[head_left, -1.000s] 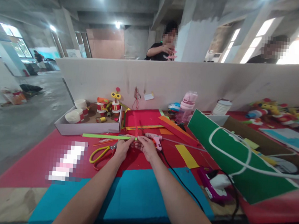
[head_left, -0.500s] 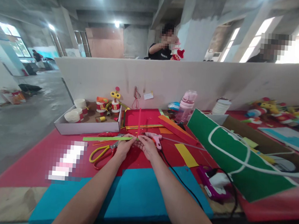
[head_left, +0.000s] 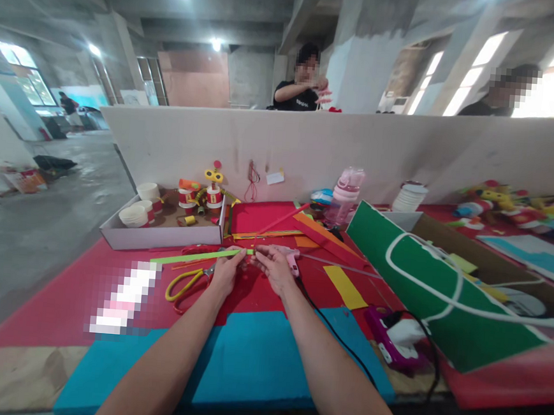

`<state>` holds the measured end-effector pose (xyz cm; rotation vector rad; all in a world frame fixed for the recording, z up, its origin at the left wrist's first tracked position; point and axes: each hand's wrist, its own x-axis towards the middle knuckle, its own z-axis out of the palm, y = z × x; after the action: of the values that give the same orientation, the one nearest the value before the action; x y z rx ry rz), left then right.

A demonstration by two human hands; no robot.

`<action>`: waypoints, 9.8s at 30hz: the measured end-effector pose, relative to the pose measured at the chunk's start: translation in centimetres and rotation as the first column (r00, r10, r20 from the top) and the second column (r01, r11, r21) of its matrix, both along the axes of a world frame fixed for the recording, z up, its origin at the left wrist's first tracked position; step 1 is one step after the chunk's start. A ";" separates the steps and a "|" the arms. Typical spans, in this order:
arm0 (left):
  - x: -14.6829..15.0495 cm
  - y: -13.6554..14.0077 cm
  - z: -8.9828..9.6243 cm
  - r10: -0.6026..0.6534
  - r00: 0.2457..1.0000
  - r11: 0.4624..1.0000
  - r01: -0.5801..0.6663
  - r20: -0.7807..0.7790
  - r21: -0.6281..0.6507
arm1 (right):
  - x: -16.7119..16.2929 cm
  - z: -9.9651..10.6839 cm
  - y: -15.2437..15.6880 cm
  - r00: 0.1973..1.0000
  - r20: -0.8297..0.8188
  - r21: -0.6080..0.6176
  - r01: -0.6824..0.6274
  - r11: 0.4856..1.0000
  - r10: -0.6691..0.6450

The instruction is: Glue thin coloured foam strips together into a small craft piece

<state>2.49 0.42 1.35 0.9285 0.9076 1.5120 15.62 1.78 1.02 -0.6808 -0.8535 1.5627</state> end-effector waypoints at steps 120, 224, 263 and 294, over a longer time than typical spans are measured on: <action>-0.8 0.3 0.2 0.064 0.971 0.995 -0.044 -0.230 0.089 | 0.6 -0.3 0.1 0.990 0.128 -0.047 -0.056 0.997 0.061; -1.0 0.2 -0.2 -0.073 0.947 0.993 0.097 -0.313 0.063 | -0.5 -0.6 -0.4 0.985 0.174 -0.011 0.003 1.000 -0.001; -1.6 0.6 0.1 -0.023 0.984 0.998 0.032 -0.174 0.053 | -1.1 -0.6 -0.8 0.991 0.099 -0.032 -0.090 0.995 0.093; -1.7 -0.2 0.4 -0.237 0.960 0.970 0.243 -0.149 0.020 | -0.6 -0.9 0.4 0.983 0.114 -0.017 0.147 0.989 -0.144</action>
<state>0.80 0.22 1.76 1.1463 0.8387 1.2701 15.04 2.15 0.09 -0.8375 -0.8489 1.4165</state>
